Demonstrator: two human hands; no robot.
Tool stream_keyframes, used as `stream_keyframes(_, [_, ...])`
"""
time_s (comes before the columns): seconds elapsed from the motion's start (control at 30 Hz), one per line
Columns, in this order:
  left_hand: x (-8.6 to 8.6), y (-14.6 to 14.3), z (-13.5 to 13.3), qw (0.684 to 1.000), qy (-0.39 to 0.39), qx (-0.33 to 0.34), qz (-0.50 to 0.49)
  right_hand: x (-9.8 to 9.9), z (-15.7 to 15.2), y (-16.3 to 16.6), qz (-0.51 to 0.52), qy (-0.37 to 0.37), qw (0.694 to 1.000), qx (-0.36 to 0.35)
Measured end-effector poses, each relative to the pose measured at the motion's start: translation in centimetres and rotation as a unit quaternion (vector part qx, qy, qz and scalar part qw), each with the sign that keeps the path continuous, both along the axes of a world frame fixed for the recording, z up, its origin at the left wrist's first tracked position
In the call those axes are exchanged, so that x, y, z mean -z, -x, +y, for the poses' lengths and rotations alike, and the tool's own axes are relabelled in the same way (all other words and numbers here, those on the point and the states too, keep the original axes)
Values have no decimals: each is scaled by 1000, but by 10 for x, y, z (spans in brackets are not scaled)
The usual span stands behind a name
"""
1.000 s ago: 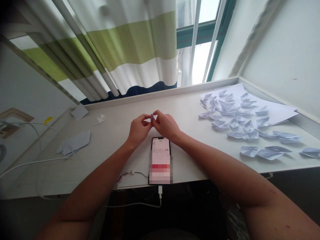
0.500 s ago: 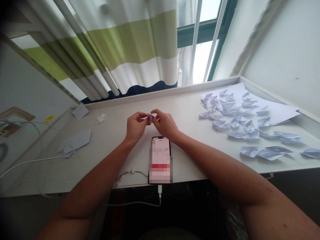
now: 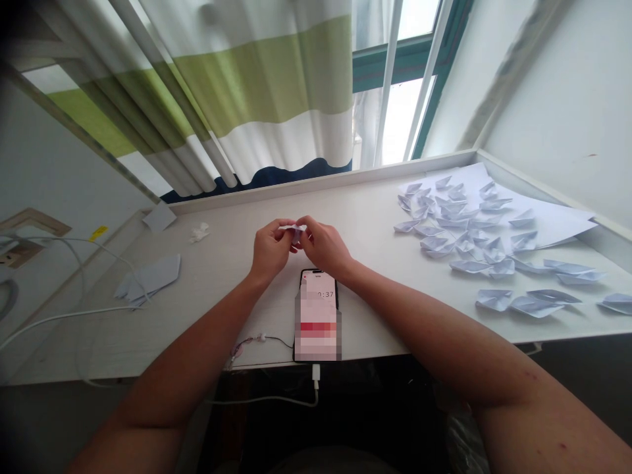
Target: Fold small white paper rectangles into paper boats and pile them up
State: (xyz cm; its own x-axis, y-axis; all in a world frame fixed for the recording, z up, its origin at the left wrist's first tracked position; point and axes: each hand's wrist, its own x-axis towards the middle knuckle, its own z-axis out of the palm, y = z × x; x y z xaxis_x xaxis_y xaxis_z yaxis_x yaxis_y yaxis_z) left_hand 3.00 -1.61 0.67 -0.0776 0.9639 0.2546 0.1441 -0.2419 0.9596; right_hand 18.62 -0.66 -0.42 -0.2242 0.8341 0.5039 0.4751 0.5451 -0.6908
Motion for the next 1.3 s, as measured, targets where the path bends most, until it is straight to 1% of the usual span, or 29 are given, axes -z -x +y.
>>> stream_keyframes(0.07, [-1, 1, 0, 999, 13, 9, -35, -1, 0, -3, 34, 7, 999, -14])
stream_keyframes(0.2, [-5, 4, 2, 988, 74, 38, -133, -5, -1, -6, 102, 26, 994, -39])
stream_keyframes(0.3, [-6, 6, 2, 980, 86, 63, -166, -6, 0, -7, 153, 58, 984, -65])
stream_keyframes(0.43, [-3, 6, 3, 982, 74, 77, -154, -3, 5, -8, 207, 98, 970, -84])
stream_keyframes(0.6, [1, 7, 3, 989, 25, 78, -122, 5, 14, -11, 259, 122, 955, -72])
stream_keyframes(0.7, [1, 7, 2, 993, -1, 78, -93, 4, 15, -12, 268, 151, 946, -99])
stream_keyframes(0.8, [3, 6, 1, 993, 15, 84, -80, 2, 14, -13, 261, 160, 945, -117])
stream_keyframes(0.9, [6, 4, 0, 991, 44, 99, -77, -2, 13, -15, 252, 151, 950, -102])
stream_keyframes(1.07, [3, 4, -2, 987, 54, 131, -73, -7, 11, -20, 242, 153, 953, -99])
stream_keyframes(1.3, [-3, 4, -2, 985, 68, 130, -95, -5, 11, -18, 285, 160, 938, -117])
